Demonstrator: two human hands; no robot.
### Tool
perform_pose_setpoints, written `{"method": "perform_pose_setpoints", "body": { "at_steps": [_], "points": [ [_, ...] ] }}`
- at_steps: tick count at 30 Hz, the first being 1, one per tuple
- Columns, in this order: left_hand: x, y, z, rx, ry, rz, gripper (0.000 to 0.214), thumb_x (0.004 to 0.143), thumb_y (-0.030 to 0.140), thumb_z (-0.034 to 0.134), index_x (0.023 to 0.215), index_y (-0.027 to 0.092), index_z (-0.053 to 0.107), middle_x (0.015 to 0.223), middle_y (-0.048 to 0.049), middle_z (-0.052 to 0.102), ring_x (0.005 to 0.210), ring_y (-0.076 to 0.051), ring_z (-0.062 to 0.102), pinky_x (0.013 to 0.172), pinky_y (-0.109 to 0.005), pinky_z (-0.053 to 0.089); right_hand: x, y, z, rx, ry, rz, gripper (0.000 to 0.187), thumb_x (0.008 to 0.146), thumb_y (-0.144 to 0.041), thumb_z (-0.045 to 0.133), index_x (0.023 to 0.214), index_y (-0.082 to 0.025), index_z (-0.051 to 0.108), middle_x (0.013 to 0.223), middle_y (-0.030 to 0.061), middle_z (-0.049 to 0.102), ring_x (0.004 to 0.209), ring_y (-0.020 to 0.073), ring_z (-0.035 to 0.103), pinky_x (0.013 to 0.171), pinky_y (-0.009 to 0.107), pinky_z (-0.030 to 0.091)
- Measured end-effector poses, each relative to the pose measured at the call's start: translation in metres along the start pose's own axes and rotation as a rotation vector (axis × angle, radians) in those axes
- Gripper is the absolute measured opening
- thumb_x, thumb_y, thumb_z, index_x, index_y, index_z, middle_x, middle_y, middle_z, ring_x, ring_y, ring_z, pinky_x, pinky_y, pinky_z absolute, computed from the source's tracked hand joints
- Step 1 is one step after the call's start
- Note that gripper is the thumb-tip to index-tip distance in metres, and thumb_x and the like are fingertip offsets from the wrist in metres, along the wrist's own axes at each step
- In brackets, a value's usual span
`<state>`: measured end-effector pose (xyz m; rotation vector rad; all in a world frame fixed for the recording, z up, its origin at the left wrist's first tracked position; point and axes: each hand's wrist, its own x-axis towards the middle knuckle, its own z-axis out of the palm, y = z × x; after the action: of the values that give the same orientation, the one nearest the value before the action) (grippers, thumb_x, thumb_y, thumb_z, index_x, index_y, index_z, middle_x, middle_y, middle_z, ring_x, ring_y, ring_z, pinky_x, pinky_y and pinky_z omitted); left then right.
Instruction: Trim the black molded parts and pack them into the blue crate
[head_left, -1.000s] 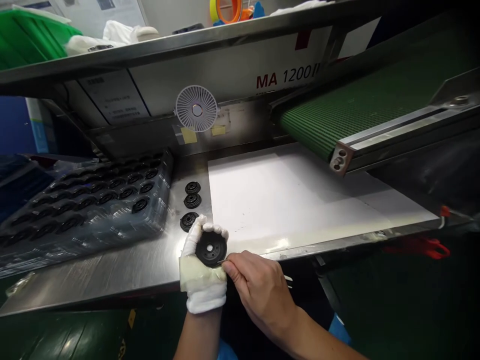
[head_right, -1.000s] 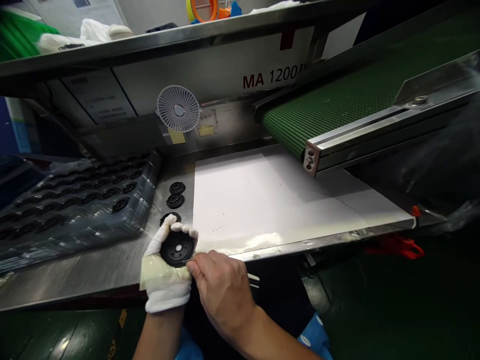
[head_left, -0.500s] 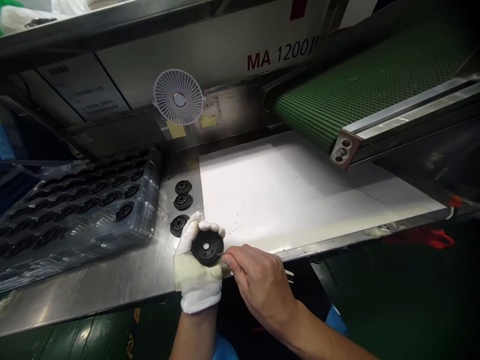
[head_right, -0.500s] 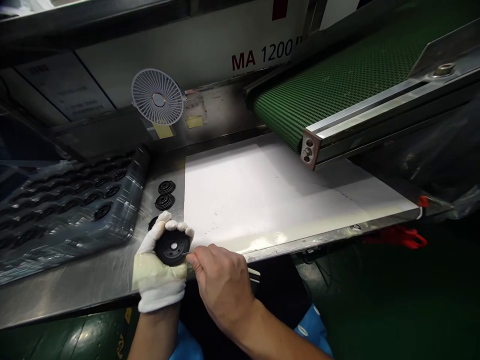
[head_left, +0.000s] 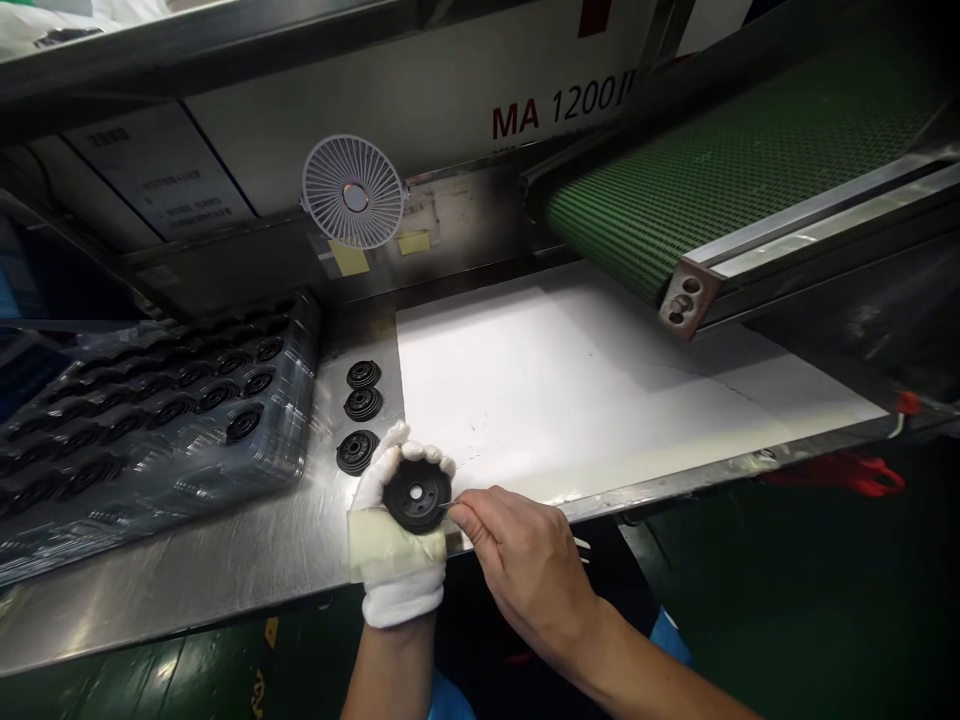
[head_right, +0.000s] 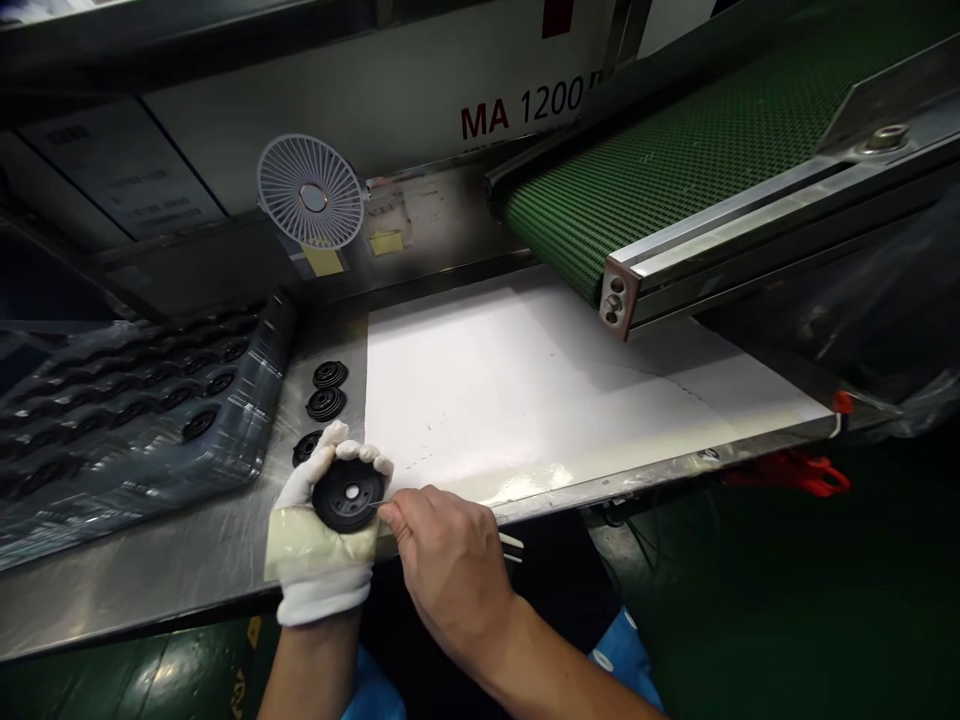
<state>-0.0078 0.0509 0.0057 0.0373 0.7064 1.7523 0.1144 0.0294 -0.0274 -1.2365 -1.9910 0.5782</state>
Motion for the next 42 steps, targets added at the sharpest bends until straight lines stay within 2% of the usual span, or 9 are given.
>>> {"method": "perform_pose_setpoints", "body": {
  "at_steps": [6, 10, 23, 26, 32, 37, 42],
  "points": [
    [0.002, -0.010, -0.002, -0.042, 0.093, 0.138, 0.014, 0.086, 0.015, 0.056, 0.097, 0.015, 0.065, 0.070, 0.0020, 0.056, 0.067, -0.012, 0.058, 0.068, -0.031, 0.055, -0.006, -0.004, 0.008, 0.003, -0.015, 0.000, 0.024, 0.100, -0.029, 0.045, 0.084, -0.020, 0.060, 0.074, -0.0021, 0.060, 0.067, 0.0138, 0.053, 0.063, 0.028, 0.032],
    [-0.001, -0.011, -0.006, -0.035, 0.097, 0.213, 0.016, 0.087, 0.013, 0.054, 0.099, 0.015, 0.065, 0.071, 0.0018, 0.057, 0.068, -0.012, 0.059, 0.071, -0.031, 0.056, -0.008, -0.006, 0.010, 0.020, -0.023, 0.004, 0.024, 0.100, -0.030, 0.044, 0.084, -0.021, 0.061, 0.075, -0.0023, 0.060, 0.067, 0.0138, 0.054, 0.063, 0.028, 0.032],
    [-0.007, -0.011, -0.008, -0.028, 0.047, 0.235, 0.017, 0.087, 0.016, 0.055, 0.101, 0.015, 0.064, 0.074, 0.0018, 0.057, 0.071, -0.012, 0.059, 0.074, -0.032, 0.055, -0.009, -0.010, 0.009, 0.097, -0.084, 0.059, 0.024, 0.100, -0.030, 0.044, 0.088, -0.022, 0.063, 0.078, -0.0004, 0.063, 0.071, 0.0148, 0.057, 0.064, 0.026, 0.035],
    [-0.009, -0.009, -0.009, -0.024, 0.069, 0.243, 0.017, 0.087, 0.016, 0.055, 0.101, 0.015, 0.064, 0.073, 0.0020, 0.056, 0.070, -0.012, 0.059, 0.073, -0.032, 0.056, -0.010, -0.012, 0.010, 0.102, -0.091, 0.049, 0.025, 0.100, -0.030, 0.045, 0.084, -0.021, 0.062, 0.077, 0.0000, 0.063, 0.069, 0.0147, 0.056, 0.063, 0.026, 0.035],
    [-0.008, -0.005, -0.009, -0.060, 0.097, 0.225, 0.016, 0.088, 0.014, 0.051, 0.099, 0.015, 0.063, 0.071, 0.0024, 0.055, 0.068, -0.011, 0.058, 0.071, -0.031, 0.055, -0.013, -0.015, 0.010, 0.104, -0.113, 0.031, 0.021, 0.098, -0.030, 0.048, 0.089, -0.022, 0.065, 0.078, -0.0010, 0.064, 0.071, 0.0151, 0.059, 0.064, 0.026, 0.037],
    [-0.008, -0.006, -0.009, -0.048, 0.061, 0.247, 0.016, 0.087, 0.016, 0.055, 0.100, 0.016, 0.063, 0.073, 0.0021, 0.056, 0.070, -0.011, 0.059, 0.074, -0.032, 0.055, -0.010, -0.015, 0.007, 0.111, -0.061, 0.078, 0.020, 0.099, -0.030, 0.046, 0.093, -0.025, 0.065, 0.080, -0.0016, 0.063, 0.072, 0.0144, 0.058, 0.064, 0.025, 0.037],
    [-0.005, -0.009, -0.009, -0.067, 0.051, 0.247, 0.015, 0.087, 0.015, 0.053, 0.098, 0.016, 0.063, 0.071, 0.0024, 0.057, 0.068, -0.010, 0.059, 0.073, -0.031, 0.055, -0.012, -0.017, 0.011, 0.049, -0.047, 0.003, 0.019, 0.099, -0.028, 0.047, 0.091, -0.022, 0.064, 0.077, -0.0010, 0.063, 0.068, 0.0147, 0.056, 0.062, 0.027, 0.035]
  ]
}}
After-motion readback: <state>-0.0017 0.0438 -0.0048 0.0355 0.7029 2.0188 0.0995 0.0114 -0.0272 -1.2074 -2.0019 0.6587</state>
